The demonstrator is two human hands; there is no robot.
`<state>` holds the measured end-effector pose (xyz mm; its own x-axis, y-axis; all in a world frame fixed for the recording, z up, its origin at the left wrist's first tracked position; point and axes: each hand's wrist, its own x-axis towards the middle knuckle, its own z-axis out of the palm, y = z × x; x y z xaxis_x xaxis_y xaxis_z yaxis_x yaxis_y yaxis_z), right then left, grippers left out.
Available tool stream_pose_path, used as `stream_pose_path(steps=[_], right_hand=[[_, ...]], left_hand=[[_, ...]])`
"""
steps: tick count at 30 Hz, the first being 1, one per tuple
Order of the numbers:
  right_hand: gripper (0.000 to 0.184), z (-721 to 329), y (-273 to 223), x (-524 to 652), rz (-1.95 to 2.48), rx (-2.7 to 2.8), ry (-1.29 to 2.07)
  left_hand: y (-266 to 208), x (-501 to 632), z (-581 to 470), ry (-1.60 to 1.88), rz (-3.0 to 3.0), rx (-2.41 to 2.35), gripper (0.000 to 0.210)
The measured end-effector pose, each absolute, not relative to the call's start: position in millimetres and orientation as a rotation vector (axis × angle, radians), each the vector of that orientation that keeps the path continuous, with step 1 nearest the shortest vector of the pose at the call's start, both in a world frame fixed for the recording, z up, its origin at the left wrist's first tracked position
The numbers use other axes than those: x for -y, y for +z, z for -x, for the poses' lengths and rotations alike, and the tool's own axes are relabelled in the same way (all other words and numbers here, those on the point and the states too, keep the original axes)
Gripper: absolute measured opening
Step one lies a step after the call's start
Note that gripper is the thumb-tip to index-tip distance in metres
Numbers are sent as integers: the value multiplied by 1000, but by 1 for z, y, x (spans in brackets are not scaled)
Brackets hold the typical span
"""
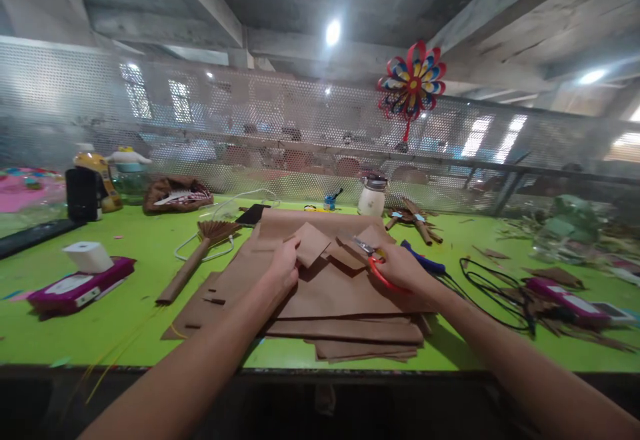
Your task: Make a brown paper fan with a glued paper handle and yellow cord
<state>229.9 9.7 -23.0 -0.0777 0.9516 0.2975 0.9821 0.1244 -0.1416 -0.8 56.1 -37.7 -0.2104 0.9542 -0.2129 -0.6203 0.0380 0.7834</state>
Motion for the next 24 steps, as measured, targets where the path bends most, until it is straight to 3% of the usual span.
stream_pose_path(steps=[16,24], right_hand=[[35,-224,-31,12,1852,2323,-50],[39,-250,-37,32,1486,2409,122]], left_hand=[[-40,-61,1,1501,-462,-999,6],[-38,-61,2,1558,-442,-980,7]])
